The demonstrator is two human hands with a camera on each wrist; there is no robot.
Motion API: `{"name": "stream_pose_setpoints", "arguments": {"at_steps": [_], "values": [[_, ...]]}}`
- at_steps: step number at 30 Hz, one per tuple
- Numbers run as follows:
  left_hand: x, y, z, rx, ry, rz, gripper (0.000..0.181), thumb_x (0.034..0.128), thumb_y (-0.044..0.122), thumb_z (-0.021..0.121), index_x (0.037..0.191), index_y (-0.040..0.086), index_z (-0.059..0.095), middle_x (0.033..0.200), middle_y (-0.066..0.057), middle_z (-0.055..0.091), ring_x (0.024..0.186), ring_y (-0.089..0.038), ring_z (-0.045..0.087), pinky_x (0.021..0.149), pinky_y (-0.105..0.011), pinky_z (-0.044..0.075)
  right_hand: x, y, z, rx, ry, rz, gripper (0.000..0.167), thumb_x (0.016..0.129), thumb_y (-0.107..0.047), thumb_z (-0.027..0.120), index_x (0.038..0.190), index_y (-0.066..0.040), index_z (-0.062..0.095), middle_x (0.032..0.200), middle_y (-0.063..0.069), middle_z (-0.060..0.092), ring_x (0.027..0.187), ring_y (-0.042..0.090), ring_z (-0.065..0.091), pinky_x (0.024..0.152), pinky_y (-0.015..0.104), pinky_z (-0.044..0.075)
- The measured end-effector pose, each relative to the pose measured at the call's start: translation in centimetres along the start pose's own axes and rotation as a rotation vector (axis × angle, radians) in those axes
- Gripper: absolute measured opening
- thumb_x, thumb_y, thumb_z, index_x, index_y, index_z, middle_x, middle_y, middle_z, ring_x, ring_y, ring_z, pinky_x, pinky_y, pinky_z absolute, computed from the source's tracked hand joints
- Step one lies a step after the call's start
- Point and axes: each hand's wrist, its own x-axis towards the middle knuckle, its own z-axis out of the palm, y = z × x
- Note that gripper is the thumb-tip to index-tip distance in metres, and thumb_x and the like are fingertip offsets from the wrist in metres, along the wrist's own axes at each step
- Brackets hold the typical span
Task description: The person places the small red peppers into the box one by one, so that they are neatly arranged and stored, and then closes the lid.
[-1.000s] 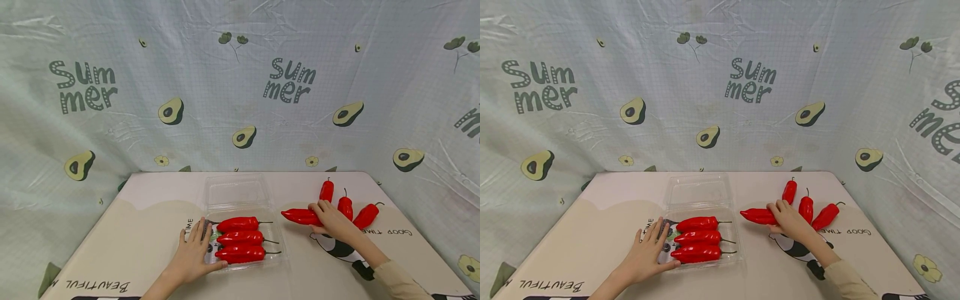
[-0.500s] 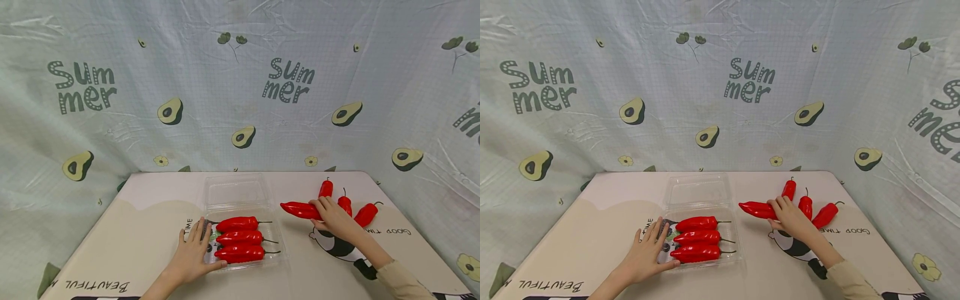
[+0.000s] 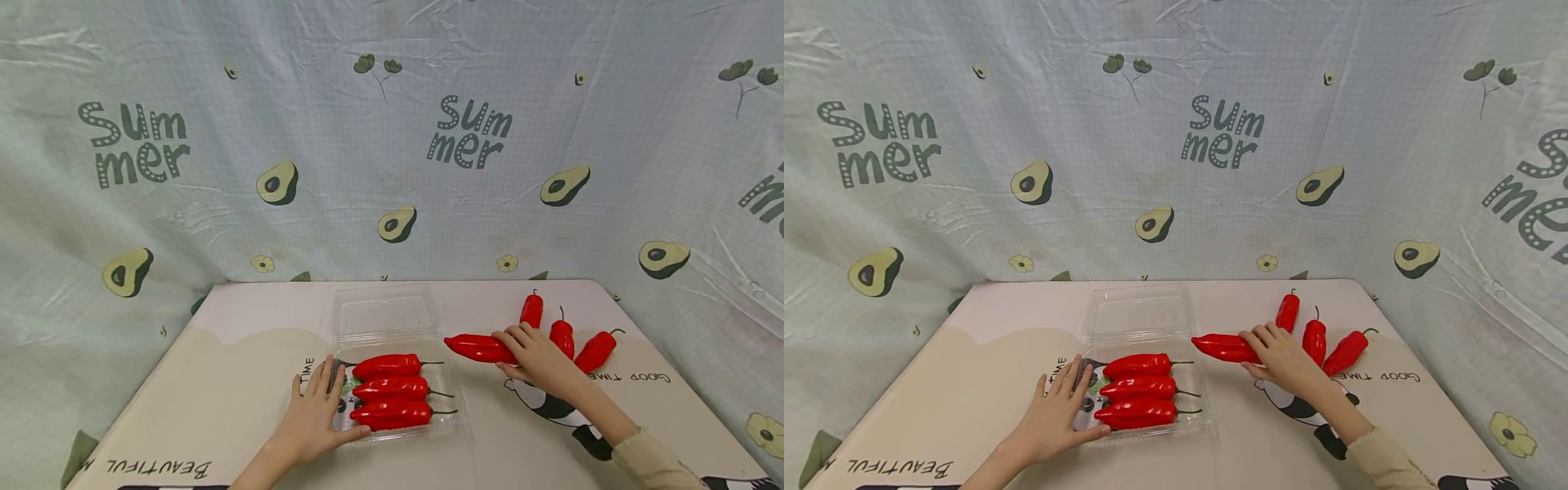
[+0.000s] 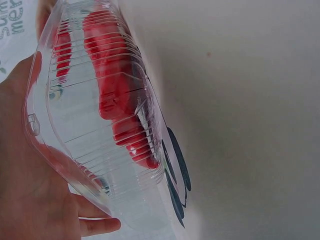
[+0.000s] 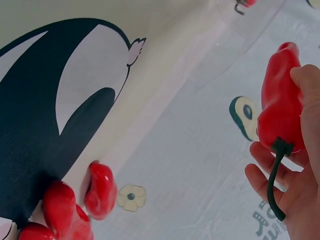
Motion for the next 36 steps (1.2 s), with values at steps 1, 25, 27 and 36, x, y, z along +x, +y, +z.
{"name": "stream_pose_setpoints", "arguments": {"at_steps": [1,25,27,36], "values": [[0.0,0.0,0.0,-0.002,0.001,0.000,0.102,0.0675,0.077,0.044,0.137,0.003,0.032,0.146,-0.018,0.024,0.131,-0.036,0.024,0.098,-0.067,0.018,0.0,-0.1,0.0,0.005,0.002,-0.004,0.048,0.076,-0.040,0.066,0.113,-0.013,0.054,0.095,0.003,0.057,0.086,0.016,0.048,0.064,0.028,0.048],[0.0,0.0,-0.1,-0.010,-0.005,-0.003,0.103,0.0678,0.076,0.044,0.138,0.003,0.030,0.147,-0.018,0.022,0.132,-0.036,0.023,0.098,-0.067,0.017,1.5,-2.3,0.5,0.091,0.032,-0.073,0.046,0.075,-0.048,0.064,0.109,-0.018,0.059,0.096,-0.002,0.059,0.091,0.013,0.049,0.068,0.028,0.050],[0.0,0.0,-0.1,-0.012,-0.008,-0.005,0.103,0.0676,0.077,0.044,0.138,0.003,0.030,0.147,-0.018,0.022,0.132,-0.036,0.023,0.098,-0.067,0.017,1.7,-2.5,0.6,0.098,0.039,-0.079,0.046,0.075,-0.048,0.064,0.109,-0.018,0.059,0.096,-0.003,0.059,0.091,0.013,0.049,0.068,0.027,0.049],[0.0,0.0,0.0,-0.004,-0.003,0.002,0.103,0.0676,0.077,0.044,0.138,0.003,0.029,0.147,-0.018,0.022,0.131,-0.036,0.024,0.097,-0.067,0.019,2.5,-3.3,1.2,0.117,0.045,-0.106,0.048,0.072,-0.047,0.068,0.109,-0.017,0.058,0.096,-0.003,0.059,0.092,0.013,0.048,0.071,0.027,0.046]]}}
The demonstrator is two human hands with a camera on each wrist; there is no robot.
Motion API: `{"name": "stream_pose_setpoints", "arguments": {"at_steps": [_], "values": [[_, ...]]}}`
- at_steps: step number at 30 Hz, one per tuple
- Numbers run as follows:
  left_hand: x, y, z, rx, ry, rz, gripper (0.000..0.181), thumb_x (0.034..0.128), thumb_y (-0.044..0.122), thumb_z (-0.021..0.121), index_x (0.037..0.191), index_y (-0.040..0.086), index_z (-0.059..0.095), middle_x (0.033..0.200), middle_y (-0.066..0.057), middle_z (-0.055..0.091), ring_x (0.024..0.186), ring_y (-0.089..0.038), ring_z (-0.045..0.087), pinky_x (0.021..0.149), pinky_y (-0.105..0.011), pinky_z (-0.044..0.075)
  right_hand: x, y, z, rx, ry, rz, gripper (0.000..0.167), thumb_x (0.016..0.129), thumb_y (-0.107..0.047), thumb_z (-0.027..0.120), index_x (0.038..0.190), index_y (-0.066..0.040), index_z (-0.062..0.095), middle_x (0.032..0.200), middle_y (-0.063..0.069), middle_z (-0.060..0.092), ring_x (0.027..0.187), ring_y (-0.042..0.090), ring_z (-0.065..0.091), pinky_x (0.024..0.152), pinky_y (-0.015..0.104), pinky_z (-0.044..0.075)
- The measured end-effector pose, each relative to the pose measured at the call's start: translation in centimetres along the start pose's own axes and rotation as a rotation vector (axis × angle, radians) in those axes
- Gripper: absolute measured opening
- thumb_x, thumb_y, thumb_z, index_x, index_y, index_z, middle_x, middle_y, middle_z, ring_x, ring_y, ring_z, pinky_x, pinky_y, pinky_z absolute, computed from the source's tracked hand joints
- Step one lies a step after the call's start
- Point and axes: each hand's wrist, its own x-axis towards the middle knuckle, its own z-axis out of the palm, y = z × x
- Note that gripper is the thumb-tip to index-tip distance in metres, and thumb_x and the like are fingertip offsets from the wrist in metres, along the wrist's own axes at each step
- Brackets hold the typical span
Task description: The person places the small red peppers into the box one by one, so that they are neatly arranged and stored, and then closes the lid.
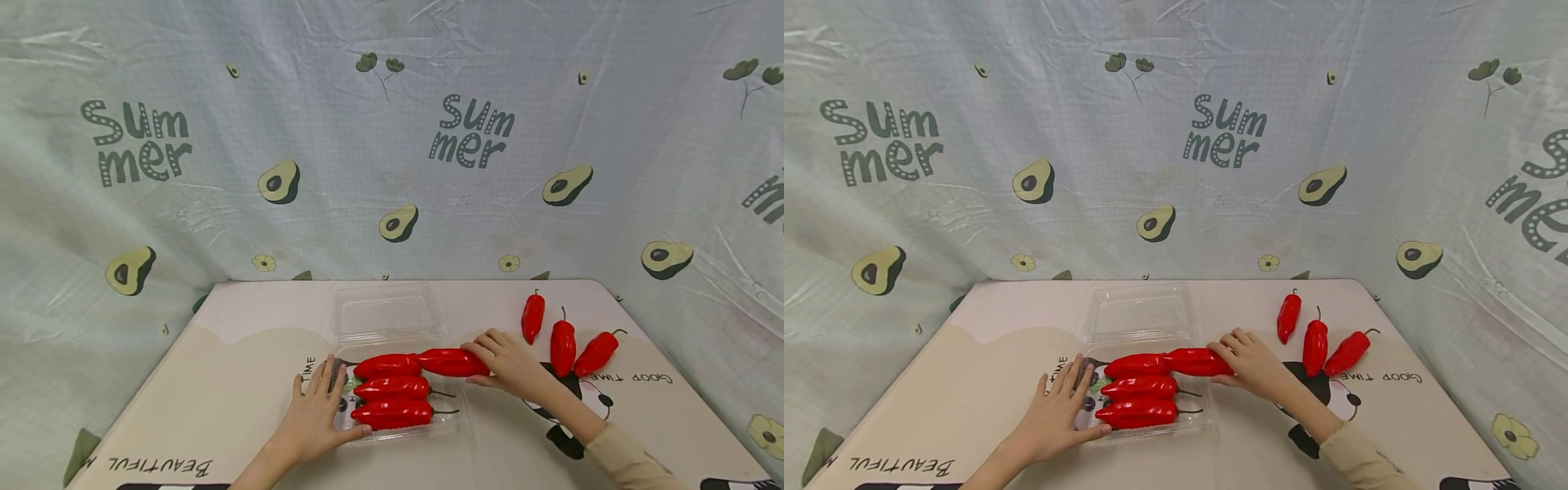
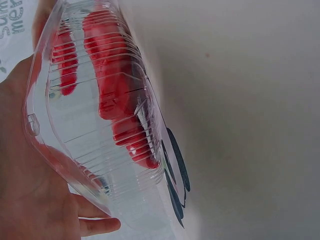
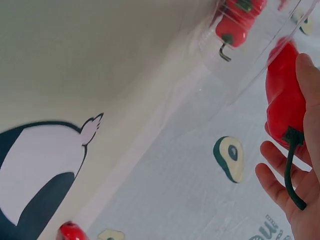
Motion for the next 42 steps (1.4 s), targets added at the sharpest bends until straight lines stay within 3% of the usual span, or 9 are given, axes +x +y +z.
{"name": "stream_pose_setpoints", "arguments": {"at_steps": [8,20,35,42], "values": [[-0.1,0.0,0.0,-0.003,0.005,0.009,0.103,0.0678,0.077,0.044,0.138,0.003,0.029,0.146,-0.018,0.022,0.131,-0.036,0.025,0.097,-0.068,0.019,0.6,-0.8,0.4,0.035,0.009,-0.010,0.046,0.076,-0.049,0.062,0.107,-0.015,0.058,0.096,-0.002,0.059,0.091,0.013,0.049,0.071,0.027,0.048],[-0.1,0.0,0.0,0.011,0.018,0.012,0.103,0.0678,0.077,0.044,0.138,0.002,0.030,0.146,-0.018,0.024,0.131,-0.036,0.026,0.096,-0.068,0.020,1.9,-1.6,1.1,0.057,0.017,-0.033,0.046,0.072,-0.042,0.070,0.107,-0.015,0.057,0.094,-0.002,0.058,0.089,0.012,0.048,0.072,0.025,0.047],[-0.1,0.2,-0.2,0.008,0.010,0.005,0.103,0.0676,0.077,0.044,0.137,0.002,0.031,0.146,-0.018,0.023,0.131,-0.036,0.025,0.097,-0.068,0.019,3.3,-2.5,2.1,0.073,-0.023,-0.002,0.045,0.075,-0.042,0.067,0.109,-0.016,0.055,0.097,-0.003,0.058,0.092,0.012,0.047,0.075,0.027,0.046],[-0.1,0.2,-0.1,0.003,0.014,0.004,0.103,0.0675,0.076,0.045,0.137,0.002,0.031,0.146,-0.018,0.024,0.131,-0.036,0.025,0.097,-0.068,0.019,4.2,-2.9,2.8,0.060,-0.033,-0.023,0.045,0.075,-0.043,0.066,0.109,-0.016,0.055,0.094,-0.003,0.056,0.091,0.012,0.047,0.075,0.026,0.045]]}}
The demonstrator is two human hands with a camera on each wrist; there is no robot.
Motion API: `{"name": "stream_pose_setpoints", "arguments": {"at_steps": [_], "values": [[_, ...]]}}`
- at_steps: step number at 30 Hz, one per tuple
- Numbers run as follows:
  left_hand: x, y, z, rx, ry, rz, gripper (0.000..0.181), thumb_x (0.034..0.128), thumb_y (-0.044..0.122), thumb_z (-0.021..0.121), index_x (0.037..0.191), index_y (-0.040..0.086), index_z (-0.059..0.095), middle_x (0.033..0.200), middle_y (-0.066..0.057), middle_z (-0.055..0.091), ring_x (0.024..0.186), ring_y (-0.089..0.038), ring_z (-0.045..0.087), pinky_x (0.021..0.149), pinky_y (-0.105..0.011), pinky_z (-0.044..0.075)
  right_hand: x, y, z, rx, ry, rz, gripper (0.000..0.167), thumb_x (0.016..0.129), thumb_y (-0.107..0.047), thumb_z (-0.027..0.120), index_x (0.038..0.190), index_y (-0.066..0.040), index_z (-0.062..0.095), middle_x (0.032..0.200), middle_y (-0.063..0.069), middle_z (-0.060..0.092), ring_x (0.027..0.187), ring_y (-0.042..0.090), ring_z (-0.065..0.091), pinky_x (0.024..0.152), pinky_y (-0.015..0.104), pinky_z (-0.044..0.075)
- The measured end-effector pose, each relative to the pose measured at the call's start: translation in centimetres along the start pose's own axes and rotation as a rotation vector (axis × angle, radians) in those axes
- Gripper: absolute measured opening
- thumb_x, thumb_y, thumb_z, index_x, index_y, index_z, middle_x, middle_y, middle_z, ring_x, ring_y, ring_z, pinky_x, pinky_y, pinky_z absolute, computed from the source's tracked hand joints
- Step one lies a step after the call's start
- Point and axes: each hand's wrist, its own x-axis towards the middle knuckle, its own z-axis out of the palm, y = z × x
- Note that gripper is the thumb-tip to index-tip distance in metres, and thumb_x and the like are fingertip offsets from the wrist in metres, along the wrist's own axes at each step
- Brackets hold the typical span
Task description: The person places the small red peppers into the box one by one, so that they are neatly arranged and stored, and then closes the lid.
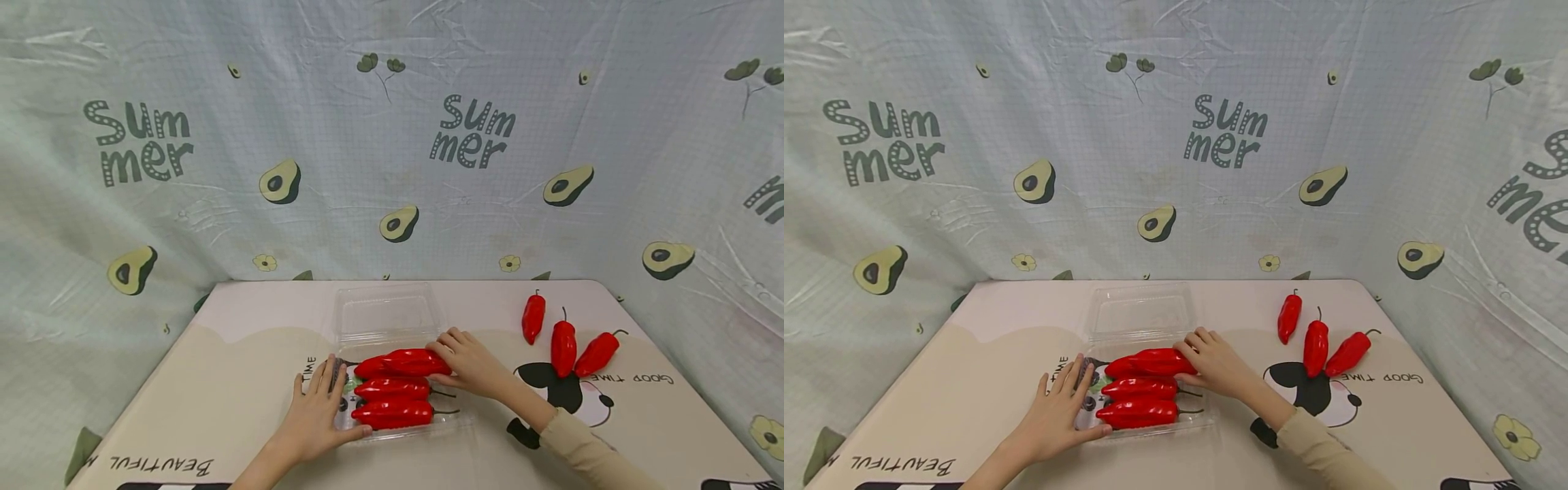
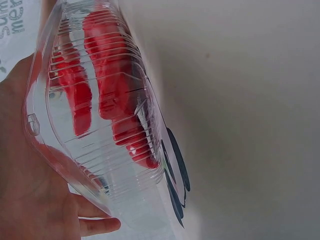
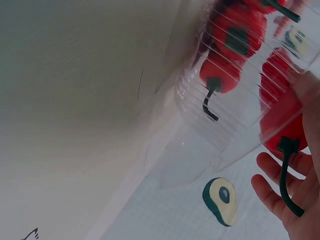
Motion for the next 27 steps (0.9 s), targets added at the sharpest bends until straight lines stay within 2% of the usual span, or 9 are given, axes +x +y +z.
{"name": "stream_pose_setpoints", "arguments": {"at_steps": [6,15,27], "values": [[0.0,0.0,0.0,0.002,-0.003,-0.002,0.104,0.0672,0.077,0.044,0.138,0.002,0.030,0.146,-0.018,0.023,0.132,-0.036,0.025,0.097,-0.068,0.019,0.7,-0.2,0.7,-0.007,-0.031,-0.001,0.043,0.077,-0.044,0.063,0.109,-0.017,0.054,0.094,-0.004,0.055,0.091,0.012,0.047,0.077,0.026,0.045],[0.0,0.0,0.0,0.001,-0.010,-0.011,0.104,0.0670,0.077,0.044,0.138,0.002,0.030,0.146,-0.018,0.023,0.132,-0.036,0.024,0.097,-0.067,0.019,1.8,-0.4,1.2,0.001,-0.033,-0.008,0.043,0.080,-0.044,0.061,0.110,-0.015,0.054,0.095,-0.003,0.055,0.091,0.012,0.046,0.077,0.026,0.044],[0.0,-0.1,0.0,-0.002,-0.012,-0.003,0.104,0.0672,0.077,0.044,0.138,0.002,0.030,0.146,-0.019,0.023,0.131,-0.037,0.025,0.097,-0.067,0.019,3.0,-0.3,2.1,-0.044,-0.035,-0.054,0.043,0.081,-0.045,0.058,0.110,-0.015,0.053,0.096,-0.002,0.053,0.092,0.013,0.045,0.080,0.027,0.043]]}}
